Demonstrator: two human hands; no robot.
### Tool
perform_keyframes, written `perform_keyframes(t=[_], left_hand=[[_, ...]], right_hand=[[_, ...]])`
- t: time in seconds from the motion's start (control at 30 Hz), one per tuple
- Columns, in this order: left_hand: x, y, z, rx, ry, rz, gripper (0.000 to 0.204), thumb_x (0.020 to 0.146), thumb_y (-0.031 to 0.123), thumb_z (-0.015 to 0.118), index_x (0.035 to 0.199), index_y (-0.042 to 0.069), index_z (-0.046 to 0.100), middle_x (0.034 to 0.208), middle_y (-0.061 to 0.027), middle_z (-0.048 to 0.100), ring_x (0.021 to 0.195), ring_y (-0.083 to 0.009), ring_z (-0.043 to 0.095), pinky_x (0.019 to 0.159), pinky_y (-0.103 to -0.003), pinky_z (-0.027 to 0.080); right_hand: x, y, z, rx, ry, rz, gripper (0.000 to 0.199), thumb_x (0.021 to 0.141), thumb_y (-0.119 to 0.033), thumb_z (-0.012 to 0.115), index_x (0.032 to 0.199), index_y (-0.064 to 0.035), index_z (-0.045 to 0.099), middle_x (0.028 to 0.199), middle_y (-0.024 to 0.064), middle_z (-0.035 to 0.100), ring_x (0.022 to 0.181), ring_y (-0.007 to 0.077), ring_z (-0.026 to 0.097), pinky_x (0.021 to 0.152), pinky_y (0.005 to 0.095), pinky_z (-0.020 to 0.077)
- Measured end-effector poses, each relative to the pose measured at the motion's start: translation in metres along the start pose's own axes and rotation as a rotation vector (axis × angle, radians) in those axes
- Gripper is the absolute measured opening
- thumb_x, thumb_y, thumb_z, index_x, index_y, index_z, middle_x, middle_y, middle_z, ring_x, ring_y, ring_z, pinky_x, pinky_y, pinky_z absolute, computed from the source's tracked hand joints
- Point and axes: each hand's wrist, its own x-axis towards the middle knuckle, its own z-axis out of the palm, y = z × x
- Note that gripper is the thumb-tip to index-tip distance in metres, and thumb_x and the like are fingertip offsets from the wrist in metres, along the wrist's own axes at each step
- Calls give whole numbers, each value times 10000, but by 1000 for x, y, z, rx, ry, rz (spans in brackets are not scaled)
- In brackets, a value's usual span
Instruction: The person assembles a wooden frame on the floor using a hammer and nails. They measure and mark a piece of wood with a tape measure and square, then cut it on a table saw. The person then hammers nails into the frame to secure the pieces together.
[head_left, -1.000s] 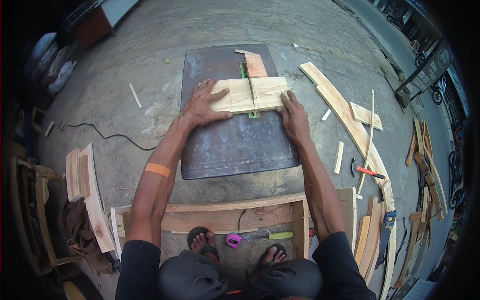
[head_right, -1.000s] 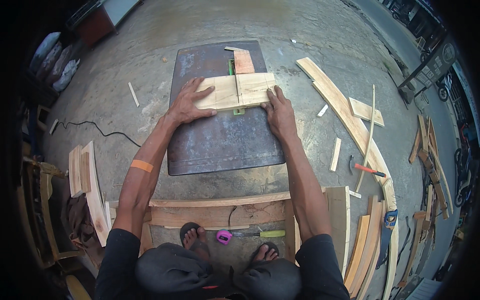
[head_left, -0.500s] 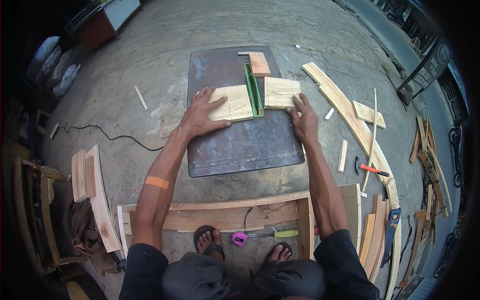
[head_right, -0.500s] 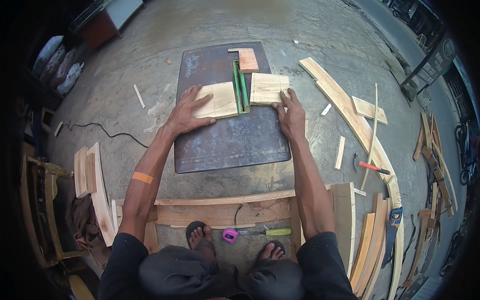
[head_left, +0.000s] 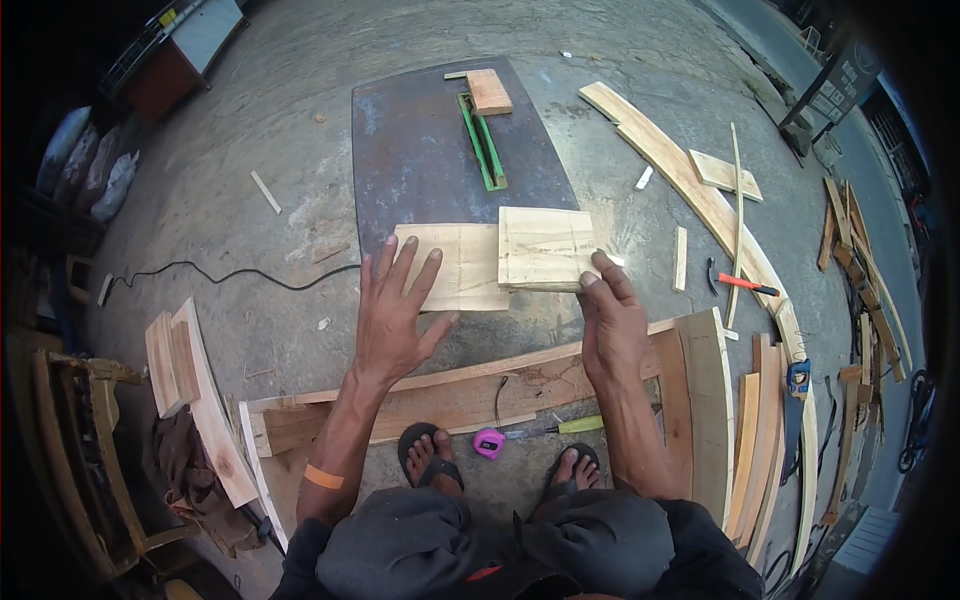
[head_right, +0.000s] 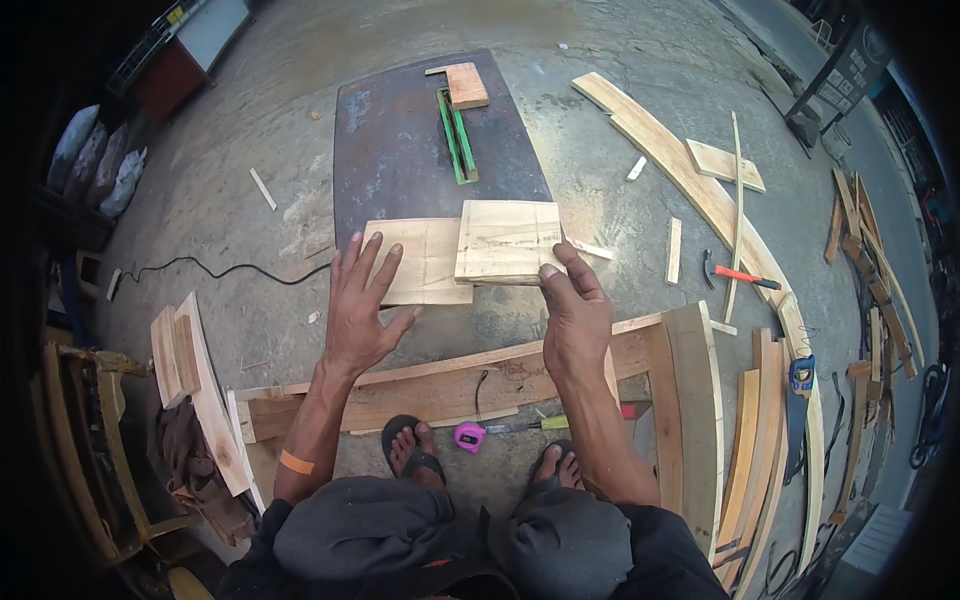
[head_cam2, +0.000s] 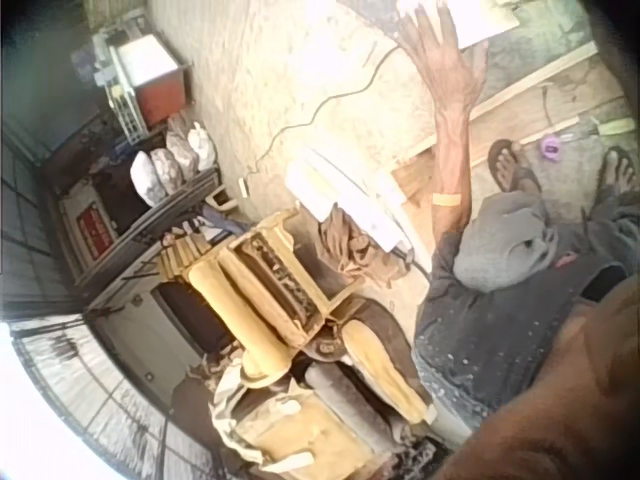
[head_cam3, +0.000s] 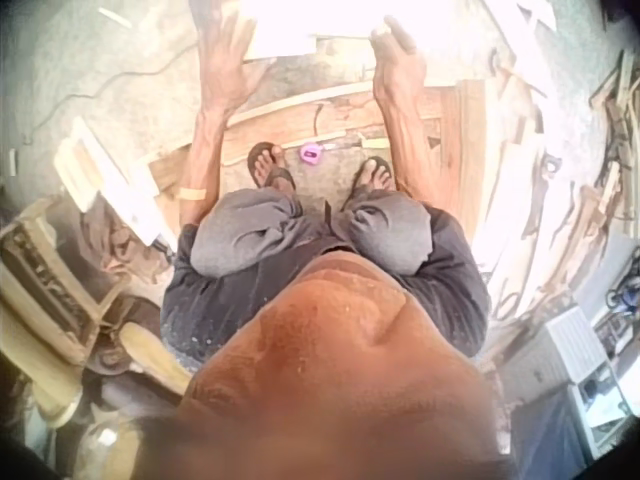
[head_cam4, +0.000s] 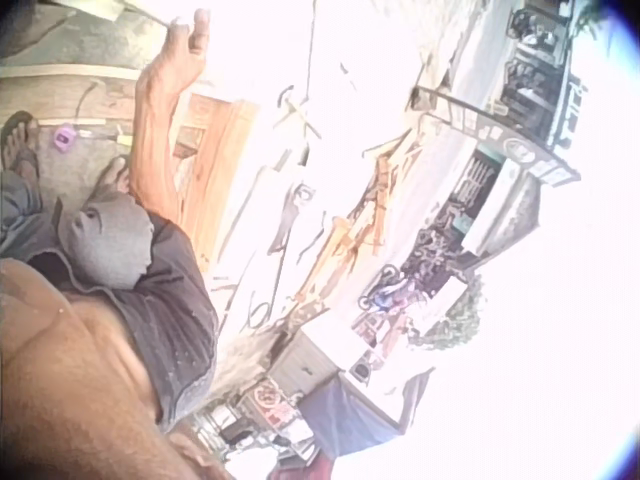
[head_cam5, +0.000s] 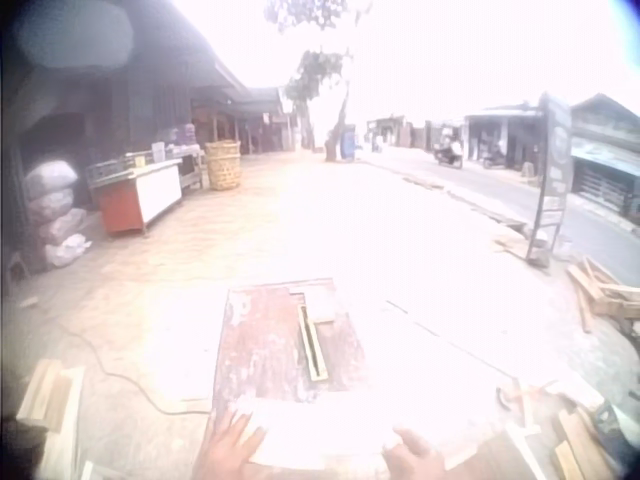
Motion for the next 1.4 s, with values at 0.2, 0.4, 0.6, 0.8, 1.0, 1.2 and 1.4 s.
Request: perform_keyframes(t=[0.2, 0.4, 0.6, 0.8, 1.0, 1.2, 1.4], left_hand=[[-44, 59, 20, -257, 257, -156, 776, 787, 138, 695, 1502, -15, 435, 1470, -294, 376, 1389, -465, 341, 1148, -607, 283], [-34, 45, 44, -52, 208, -86, 812, 764, 228, 822, 1481, 53, 483, 1492, -263, 362, 1422, -479, 320, 1160, -602, 306], [-12, -35, 1, -229, -106, -62, 689, 782, 85, 747, 1445, 129, 567, 1596, -238, 361, 1487, -462, 332, 1234, -579, 258], [-18, -45, -37, -303, -157, -218, 636, 788, -13, 631, 1413, 103, 602, 1517, -214, 496, 1437, -386, 443, 1216, -581, 271], [-14, -40, 8, -73, 165, -118, 472, 853, 33, 633, 1323, 57, 649, 1266, -156, 669, 1251, -360, 582, 1121, -633, 322], [-12, -35, 30, -413, 392, -457, 387, 898, 105, 686, 1280, 43, 668, 1293, -181, 648, 1268, -381, 565, 1128, -542, 371], [-35, -20, 52, -325, 412, -396, 427, 891, 158, 743, 1299, 52, 676, 1426, -164, 570, 1421, -386, 431, 1171, -491, 368]], right_hand=[[-61, 45, 12, -790, -398, -220, 488, 965, -102, 663, 1410, 49, 532, 1520, 273, 478, 1370, 369, 524, 1116, 425, 460], [27, 31, 45, -1227, -470, -790, 499, 953, -190, 675, 1360, 72, 551, 1424, 304, 543, 1288, 450, 522, 1007, 463, 493], [-12, 34, 43, -1385, -484, -564, 508, 942, -232, 691, 1301, 107, 570, 1014, 283, 697, 955, 443, 642, 834, 510, 520], [-42, 28, 38, -1240, -678, -398, 585, 881, -261, 766, 1373, -10, 573, 1070, 267, 642, 1051, 412, 626, 896, 484, 522], [-29, 51, 64, -1479, -679, -852, 764, 766, -362, 837, 1384, -15, 552, 1422, 301, 426, 1311, 480, 406, 1076, 590, 391], [-19, 57, 48, -1340, -549, -909, 740, 734, -334, 859, 1336, -13, 572, 1376, 257, 442, 1356, 506, 353, 1115, 630, 350], [0, 56, 39, -1301, -665, -986, 727, 711, -313, 871, 1312, -13, 593, 1348, 238, 459, 1347, 522, 358, 1114, 646, 342]])
